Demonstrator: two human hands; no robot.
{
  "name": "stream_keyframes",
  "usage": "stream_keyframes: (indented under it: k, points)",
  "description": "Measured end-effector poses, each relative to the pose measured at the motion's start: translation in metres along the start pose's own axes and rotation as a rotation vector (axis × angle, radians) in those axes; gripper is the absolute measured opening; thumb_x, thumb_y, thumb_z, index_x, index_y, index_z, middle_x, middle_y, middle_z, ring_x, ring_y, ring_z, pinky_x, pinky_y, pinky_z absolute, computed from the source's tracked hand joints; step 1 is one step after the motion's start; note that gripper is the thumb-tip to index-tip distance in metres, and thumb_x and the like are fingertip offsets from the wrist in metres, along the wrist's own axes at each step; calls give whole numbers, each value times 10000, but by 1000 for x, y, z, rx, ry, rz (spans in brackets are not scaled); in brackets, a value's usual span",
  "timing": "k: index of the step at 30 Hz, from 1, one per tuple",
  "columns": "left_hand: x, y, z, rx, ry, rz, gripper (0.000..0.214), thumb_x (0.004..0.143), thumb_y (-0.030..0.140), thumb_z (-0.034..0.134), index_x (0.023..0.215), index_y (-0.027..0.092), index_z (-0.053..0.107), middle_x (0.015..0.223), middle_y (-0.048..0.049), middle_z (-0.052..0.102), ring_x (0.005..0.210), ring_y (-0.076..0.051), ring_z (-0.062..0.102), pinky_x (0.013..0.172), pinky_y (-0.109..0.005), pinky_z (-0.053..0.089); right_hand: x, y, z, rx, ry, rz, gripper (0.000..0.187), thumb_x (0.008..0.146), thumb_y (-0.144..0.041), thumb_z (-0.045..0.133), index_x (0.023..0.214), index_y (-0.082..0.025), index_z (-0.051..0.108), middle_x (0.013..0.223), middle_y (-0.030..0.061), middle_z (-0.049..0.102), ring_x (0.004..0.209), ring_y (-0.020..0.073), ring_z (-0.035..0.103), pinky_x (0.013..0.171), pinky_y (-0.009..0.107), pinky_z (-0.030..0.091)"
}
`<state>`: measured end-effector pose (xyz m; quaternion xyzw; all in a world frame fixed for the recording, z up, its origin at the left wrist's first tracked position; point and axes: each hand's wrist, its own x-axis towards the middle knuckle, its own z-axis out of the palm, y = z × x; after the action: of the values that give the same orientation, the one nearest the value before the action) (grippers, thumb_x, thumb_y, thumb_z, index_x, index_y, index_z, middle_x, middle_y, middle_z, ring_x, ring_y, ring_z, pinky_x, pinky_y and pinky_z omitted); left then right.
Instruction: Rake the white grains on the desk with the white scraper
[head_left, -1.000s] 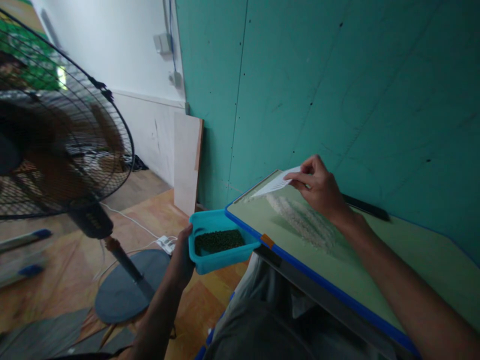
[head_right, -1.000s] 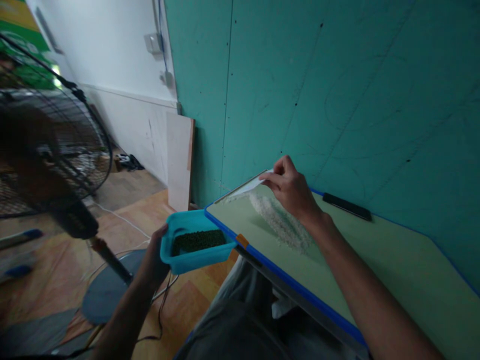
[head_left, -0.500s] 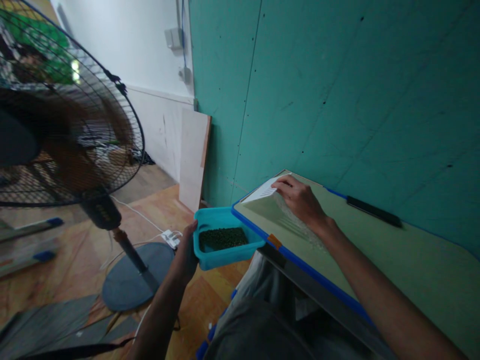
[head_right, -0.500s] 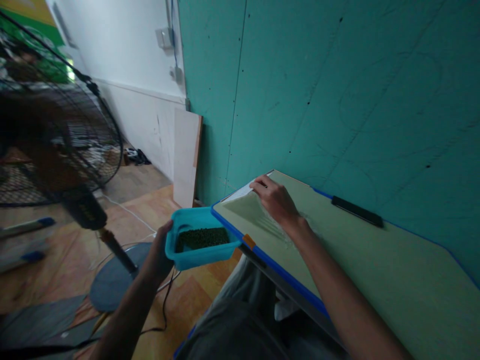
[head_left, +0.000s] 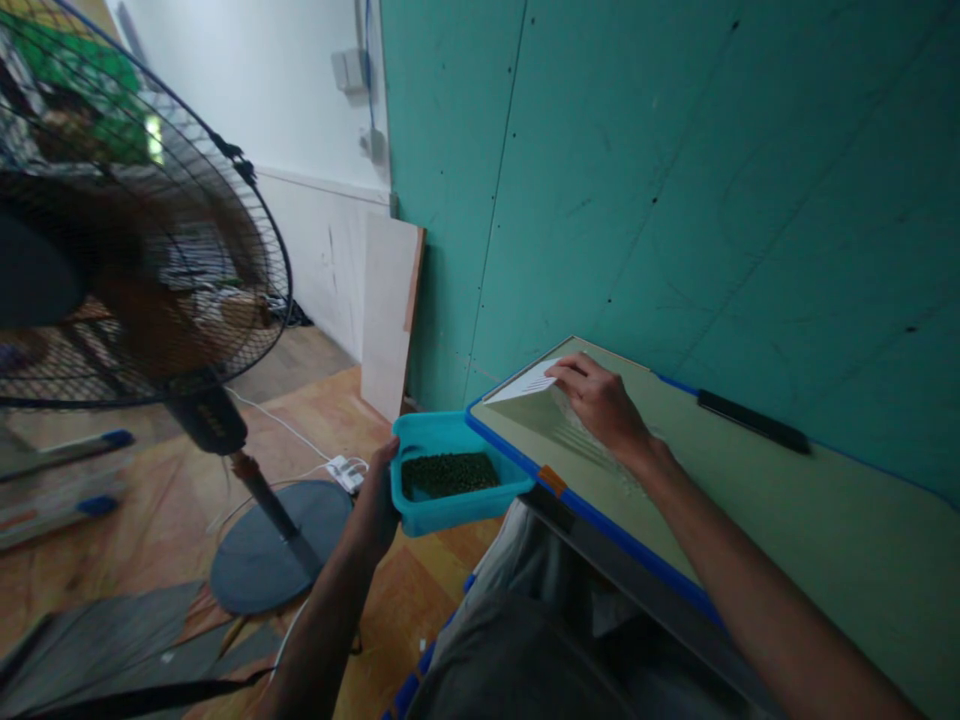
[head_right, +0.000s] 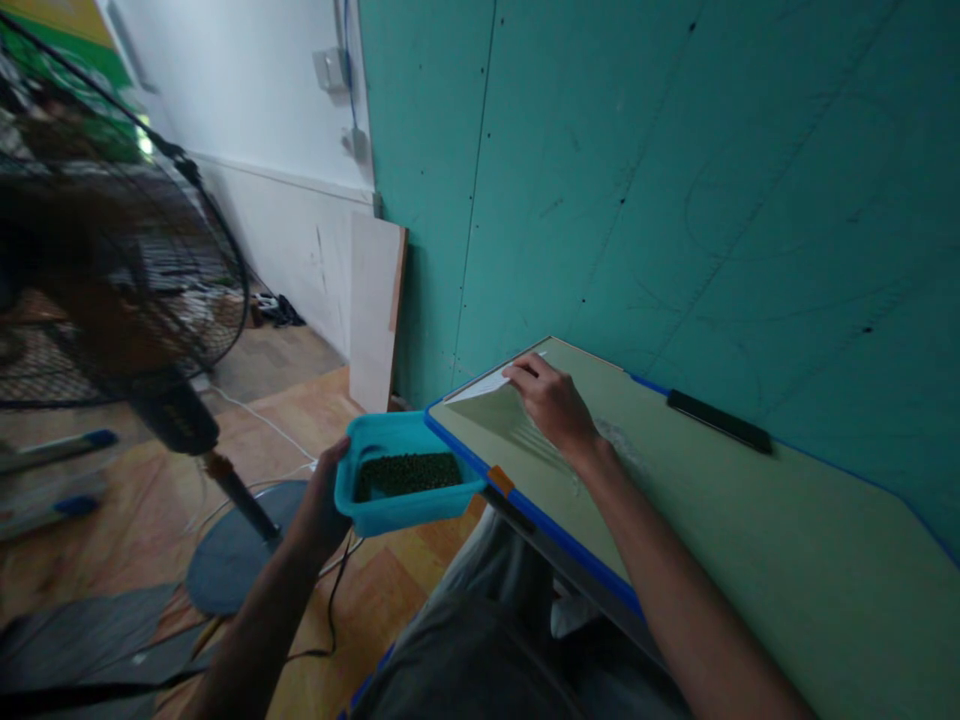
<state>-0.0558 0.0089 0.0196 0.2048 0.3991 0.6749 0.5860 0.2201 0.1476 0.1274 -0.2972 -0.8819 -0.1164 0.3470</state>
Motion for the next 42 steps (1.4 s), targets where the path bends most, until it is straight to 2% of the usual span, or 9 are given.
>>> stream_keyframes:
  k: [5,13,25,33,38,42]
  points:
    - [1,-1,0,-1,-19,-11,568,839,553,670,1224,139,724,1050,-95,811,1078,-354,734,931,-446,575,-1,2,3,11,26,-12,277,970,-109,501,1079,-176,747,1058,129,714,951,236,677,835,365,526]
    - [2,-4,-2,-6,-38,-2,587,866,543,655,1290,141,701,1094,-107,803,1074,-352,737,951,-449,565,0,4,10,37,44,27,265,981,-144,510,1066,-204,754,1061,114,716,956,229,678,845,364,528]
    - [3,-4,-2,-13,-4,12,532,805,539,727,1146,132,752,980,-77,819,1027,-334,749,921,-413,575,3,8,16,51,77,10,243,977,-118,523,1054,-191,742,1032,105,710,928,216,669,810,335,511]
    - [4,-2,-1,20,-18,32,518,775,580,733,1050,143,777,939,-77,817,1018,-342,745,897,-425,583,28,11,11,54,-55,15,191,974,-118,549,974,-162,734,1007,103,687,933,209,645,823,309,464]
    - [7,-4,-6,31,-20,29,516,814,568,703,1104,145,763,991,-79,815,1043,-330,738,904,-432,579,51,4,3,-7,-198,42,241,929,-55,529,863,-162,734,973,90,681,851,182,622,774,292,424]
    - [9,-6,-8,44,-56,66,512,847,569,676,1111,138,759,1039,-86,810,1071,-328,728,920,-436,570,50,3,-4,-32,-248,42,265,891,-36,522,838,-170,744,959,85,680,836,183,622,767,298,431]
